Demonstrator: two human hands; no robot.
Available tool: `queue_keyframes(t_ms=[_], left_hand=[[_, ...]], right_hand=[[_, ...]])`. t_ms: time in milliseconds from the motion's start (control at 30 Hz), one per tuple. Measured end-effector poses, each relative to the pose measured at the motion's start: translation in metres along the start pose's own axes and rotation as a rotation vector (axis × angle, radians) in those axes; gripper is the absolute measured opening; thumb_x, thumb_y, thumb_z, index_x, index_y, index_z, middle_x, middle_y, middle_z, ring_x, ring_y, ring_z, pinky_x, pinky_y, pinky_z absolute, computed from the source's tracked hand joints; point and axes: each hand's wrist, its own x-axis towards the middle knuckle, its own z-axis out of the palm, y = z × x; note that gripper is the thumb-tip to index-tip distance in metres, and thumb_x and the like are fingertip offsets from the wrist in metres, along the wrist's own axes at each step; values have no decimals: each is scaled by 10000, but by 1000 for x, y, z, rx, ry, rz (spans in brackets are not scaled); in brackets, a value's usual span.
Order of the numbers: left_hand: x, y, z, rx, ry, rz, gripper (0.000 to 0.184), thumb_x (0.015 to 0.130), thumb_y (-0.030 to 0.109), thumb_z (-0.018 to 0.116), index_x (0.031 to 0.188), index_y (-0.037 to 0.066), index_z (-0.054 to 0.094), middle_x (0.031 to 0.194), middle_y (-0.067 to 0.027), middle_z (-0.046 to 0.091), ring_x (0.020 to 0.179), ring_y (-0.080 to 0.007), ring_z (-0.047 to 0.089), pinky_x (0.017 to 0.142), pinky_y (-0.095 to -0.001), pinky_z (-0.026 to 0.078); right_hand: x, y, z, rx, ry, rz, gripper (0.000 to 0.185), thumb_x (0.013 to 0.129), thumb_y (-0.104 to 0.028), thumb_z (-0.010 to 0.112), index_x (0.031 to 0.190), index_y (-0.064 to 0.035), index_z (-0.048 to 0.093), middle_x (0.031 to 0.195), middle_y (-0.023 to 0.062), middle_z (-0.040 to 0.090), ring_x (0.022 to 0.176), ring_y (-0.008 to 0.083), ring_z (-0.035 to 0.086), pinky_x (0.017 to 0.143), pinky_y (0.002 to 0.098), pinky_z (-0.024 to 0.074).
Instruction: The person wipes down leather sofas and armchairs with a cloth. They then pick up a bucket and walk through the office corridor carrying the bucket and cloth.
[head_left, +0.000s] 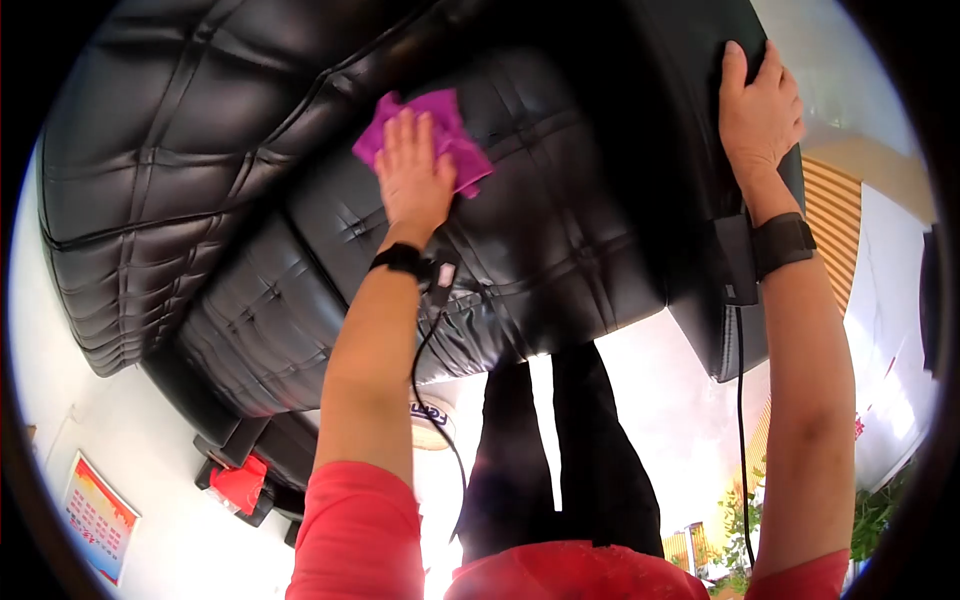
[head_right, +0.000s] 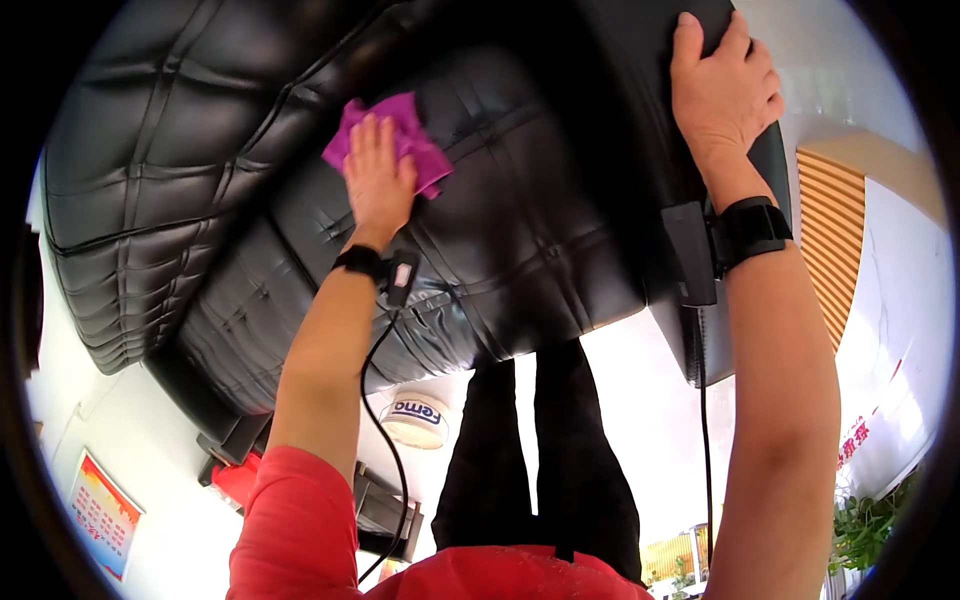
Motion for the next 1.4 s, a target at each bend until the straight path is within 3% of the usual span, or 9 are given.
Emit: queue_keyframes(t_ms=[100, 267, 333, 433, 567, 867, 967, 1200, 1400], left_hand=[[-35, -79, 5, 53, 42, -146, 609, 871, 312, 458, 1422, 139, 265, 1490, -89, 215, 1381, -293, 168, 1069, -504, 212], [-29, -97, 13, 70, 86, -714, 568, 879, 308, 429, 1401, 120, 309, 1476, -128, 248, 1367, -332, 195, 1056, -492, 240], [-20, -49, 27, 317, -34, -347, 590, 864, 333, 450, 1397, 113, 326, 1479, -134, 243, 1372, -365, 164, 1050, -537, 223], [-23, 51, 4, -162, 102, 48, 542, 834, 340, 516, 1327, 134, 427, 1443, -110, 308, 1355, -352, 203, 1026, -563, 230], [-7, 7, -1, -184, 38, 333, 548, 835, 386, 549, 1317, 156, 429, 1434, -96, 316, 1344, -322, 231, 1021, -535, 250], [-66, -170, 12, -168, 237, -392, 572, 878, 421, 489, 1354, 128, 370, 1420, -145, 308, 1325, -341, 252, 1052, -483, 247], [-122, -135, 19, -98, 279, -354, 544, 906, 353, 455, 1358, 61, 375, 1412, -198, 306, 1300, -410, 270, 1051, -488, 237], [-291, -15, 5, -205, -288, -180, 638, 841, 373, 508, 1390, 97, 338, 1483, -159, 198, 1368, -389, 133, 1036, -596, 136], [-162, -104, 1, -80, -23, -124, 631, 872, 305, 517, 1410, 75, 281, 1479, -175, 201, 1369, -375, 156, 1055, -562, 196]], right_hand=[[4, 0, -7, 79, -169, 55, 693, 840, -630, 366, 1336, -149, 421, 1316, 179, 449, 1208, 379, 396, 1015, 495, 231], [7, -3, -12, 49, -244, 112, 719, 830, -666, 336, 1350, -174, 409, 1330, 163, 452, 1217, 385, 404, 1003, 502, 283], [9, 2, -5, 48, -256, 119, 732, 832, -677, 323, 1367, -182, 388, 1344, 157, 440, 1229, 379, 396, 1013, 501, 273], [10, 4, -6, 30, -306, 154, 753, 830, -695, 292, 1383, -189, 368, 1364, 151, 421, 1237, 376, 390, 1020, 504, 262], [14, 6, -5, 15, -322, 153, 744, 829, -699, 283, 1382, -210, 371, 1359, 128, 439, 1229, 355, 418, 1006, 491, 299], [14, 6, -5, -27, -284, 103, 695, 858, -656, 294, 1355, -184, 409, 1254, 136, 542, 1165, 349, 493, 960, 482, 367], [15, 9, -1, -15, -286, 119, 683, 861, -652, 295, 1361, -198, 401, 1259, 124, 541, 1167, 350, 490, 963, 484, 364], [15, 20, 13, -10, -221, 59, 695, 849, -673, 279, 1360, -219, 405, 1279, 118, 524, 1179, 336, 482, 974, 478, 356], [23, 33, 21, 2, -293, 22, 728, 838, -694, 251, 1347, -203, 424, 1249, 134, 539, 1143, 332, 509, 960, 476, 377]])
